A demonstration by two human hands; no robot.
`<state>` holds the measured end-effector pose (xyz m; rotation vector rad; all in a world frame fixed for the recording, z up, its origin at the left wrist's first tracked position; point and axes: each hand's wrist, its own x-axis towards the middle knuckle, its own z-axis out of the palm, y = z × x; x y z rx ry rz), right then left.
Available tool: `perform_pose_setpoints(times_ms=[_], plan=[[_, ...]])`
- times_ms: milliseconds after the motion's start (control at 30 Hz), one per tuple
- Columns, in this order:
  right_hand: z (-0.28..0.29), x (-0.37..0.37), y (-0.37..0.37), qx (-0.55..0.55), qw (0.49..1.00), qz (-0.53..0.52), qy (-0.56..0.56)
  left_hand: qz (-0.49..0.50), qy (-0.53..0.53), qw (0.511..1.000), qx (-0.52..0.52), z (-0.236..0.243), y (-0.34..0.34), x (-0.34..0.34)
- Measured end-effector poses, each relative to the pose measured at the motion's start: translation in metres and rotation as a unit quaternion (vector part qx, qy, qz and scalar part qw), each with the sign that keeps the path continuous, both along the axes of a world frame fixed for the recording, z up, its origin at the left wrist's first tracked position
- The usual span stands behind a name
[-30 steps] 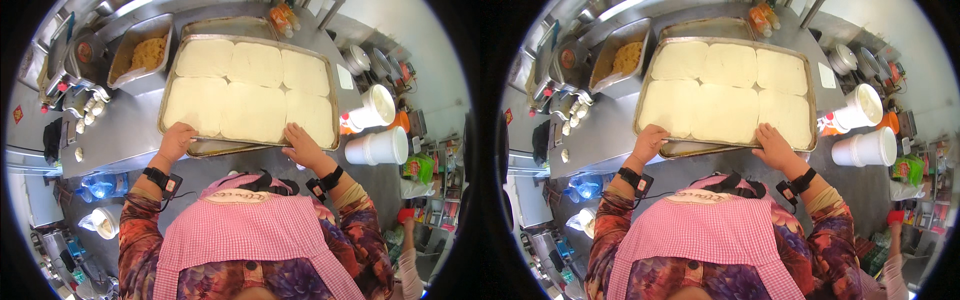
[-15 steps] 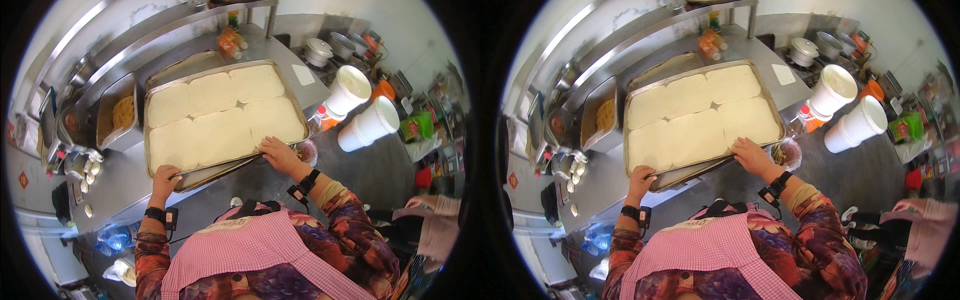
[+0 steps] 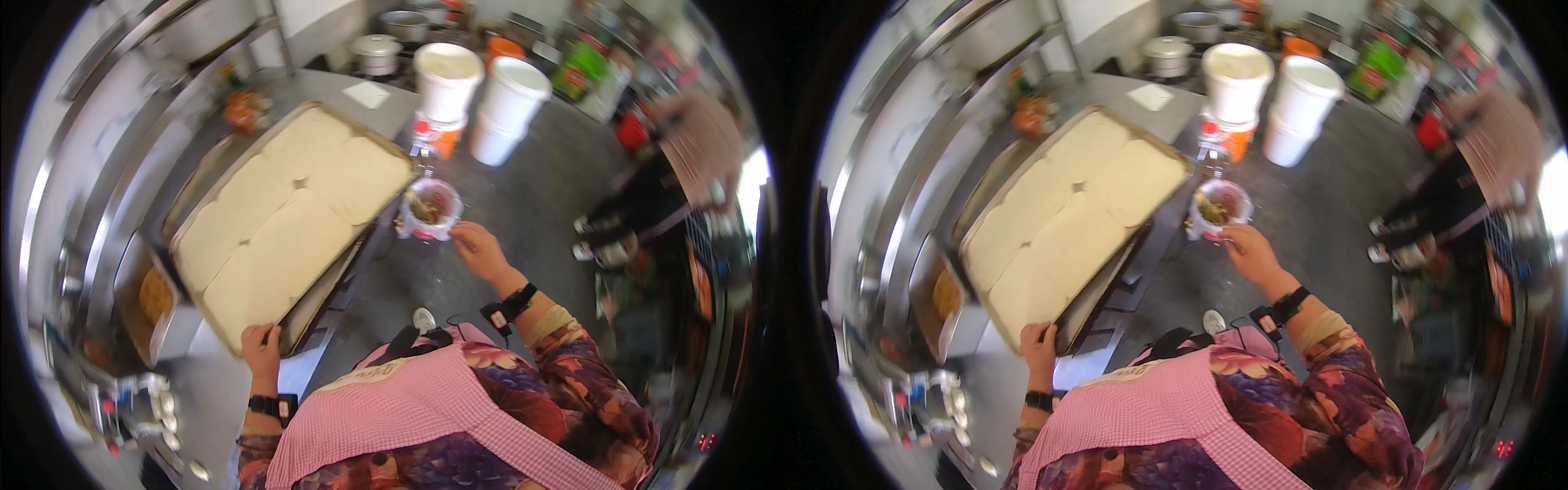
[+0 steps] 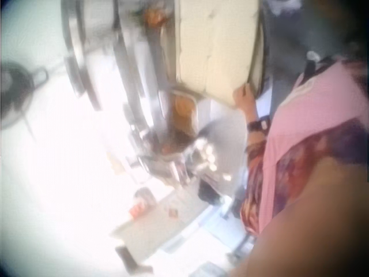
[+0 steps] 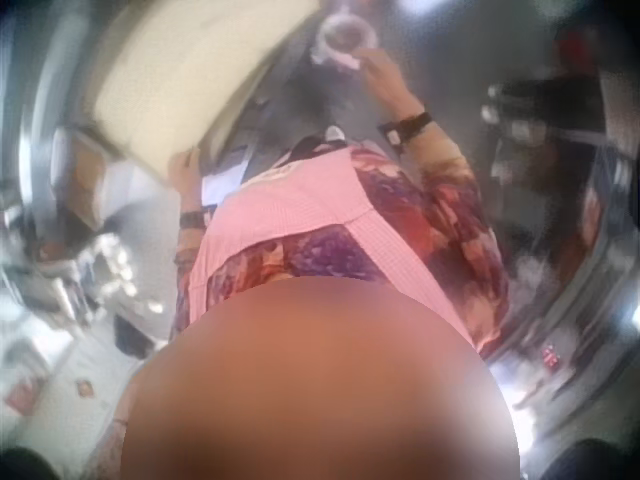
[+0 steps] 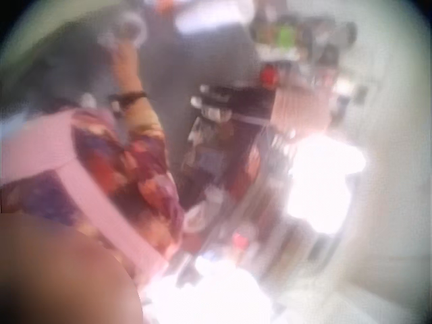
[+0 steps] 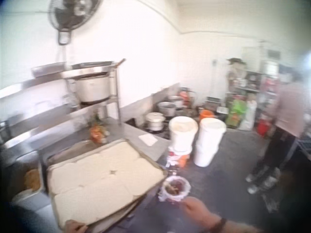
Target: The person wipes a metal tray, then uses a dough sheeter to flatten dough balls into sheets. They arrange the sheets on the tray and place it into an oven. Later, they remove a tray of baked flatbreads from the oven and continue preparing more dough sheets.
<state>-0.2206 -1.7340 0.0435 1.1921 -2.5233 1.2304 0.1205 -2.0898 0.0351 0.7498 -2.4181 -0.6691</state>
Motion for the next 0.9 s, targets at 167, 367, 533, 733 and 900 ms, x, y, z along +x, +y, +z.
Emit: perform_pose_setpoints(times_ms=[167,367,533,733,900], plan=[[-0.011,0.070,0.047,0.001,0.997,-0.075,0.020,-0.062,0.024,0.998,0.019,-0.014,-0.011,0.008],[0.014,0.125,0.131,-0.003,0.986,-0.165,0.035,0.013,0.046,0.992,0.119,-0.010,-0.006,-0.002],[0.018,0.178,0.226,-0.008,0.952,-0.305,0.030,-0.162,0.055,0.952,0.255,-0.002,0.065,-0.046],[0.020,0.257,0.361,-0.009,0.910,-0.414,0.007,-0.340,-0.056,0.856,0.385,-0.009,0.243,-0.120],[0.029,0.330,0.475,-0.039,0.846,-0.530,-0.042,-0.472,-0.150,0.783,0.377,-0.015,0.401,-0.153]])
